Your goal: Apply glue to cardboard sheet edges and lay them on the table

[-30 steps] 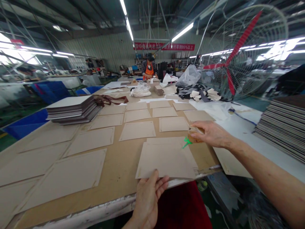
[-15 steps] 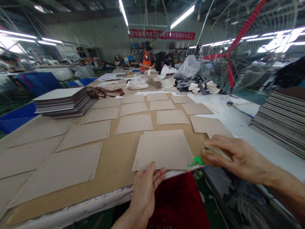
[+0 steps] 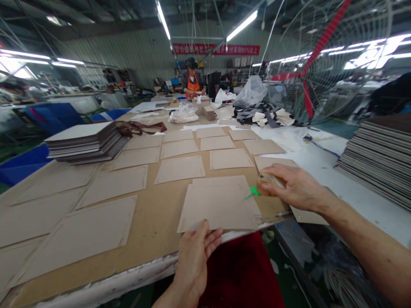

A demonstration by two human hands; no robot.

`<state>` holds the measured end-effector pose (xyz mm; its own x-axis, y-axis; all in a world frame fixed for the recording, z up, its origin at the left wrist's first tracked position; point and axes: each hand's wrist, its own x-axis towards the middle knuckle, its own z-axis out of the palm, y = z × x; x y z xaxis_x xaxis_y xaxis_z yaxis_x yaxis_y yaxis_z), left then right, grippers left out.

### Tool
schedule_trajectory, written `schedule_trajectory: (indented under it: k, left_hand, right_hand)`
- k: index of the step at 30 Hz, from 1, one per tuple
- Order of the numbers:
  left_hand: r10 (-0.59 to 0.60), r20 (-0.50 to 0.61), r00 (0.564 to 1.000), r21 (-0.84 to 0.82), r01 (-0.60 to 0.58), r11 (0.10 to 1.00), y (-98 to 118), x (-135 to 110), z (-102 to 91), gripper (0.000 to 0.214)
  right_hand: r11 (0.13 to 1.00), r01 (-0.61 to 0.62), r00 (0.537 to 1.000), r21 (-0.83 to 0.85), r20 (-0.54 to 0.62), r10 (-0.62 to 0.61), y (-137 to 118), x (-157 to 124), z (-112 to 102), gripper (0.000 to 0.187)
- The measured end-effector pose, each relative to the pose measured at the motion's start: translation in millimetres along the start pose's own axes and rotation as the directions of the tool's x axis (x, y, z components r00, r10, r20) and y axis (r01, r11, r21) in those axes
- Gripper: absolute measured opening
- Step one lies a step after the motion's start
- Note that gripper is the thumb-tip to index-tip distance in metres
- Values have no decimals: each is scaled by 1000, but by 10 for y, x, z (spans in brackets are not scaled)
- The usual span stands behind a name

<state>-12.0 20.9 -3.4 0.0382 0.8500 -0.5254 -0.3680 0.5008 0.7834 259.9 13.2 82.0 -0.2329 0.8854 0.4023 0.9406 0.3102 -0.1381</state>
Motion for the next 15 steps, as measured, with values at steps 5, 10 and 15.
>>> schedule_trajectory:
  k: [5,10,15]
  left_hand:
    - [-14,-8,1000,28,14,1000,-16,23,-12,14]
    - [-24,-21,999,34,25,999,37,27,45,11]
    - [-88,-39,995,12,88,996,63,103,-63,4]
  right_hand:
    - [993,-12,1000,119,-2,13,-154,-234,-62,28]
    - [965,-71,997,254,17,69,-362,-647,-128,22]
    - [798,-190,934,572,-146,326,-475,-1038,12,24]
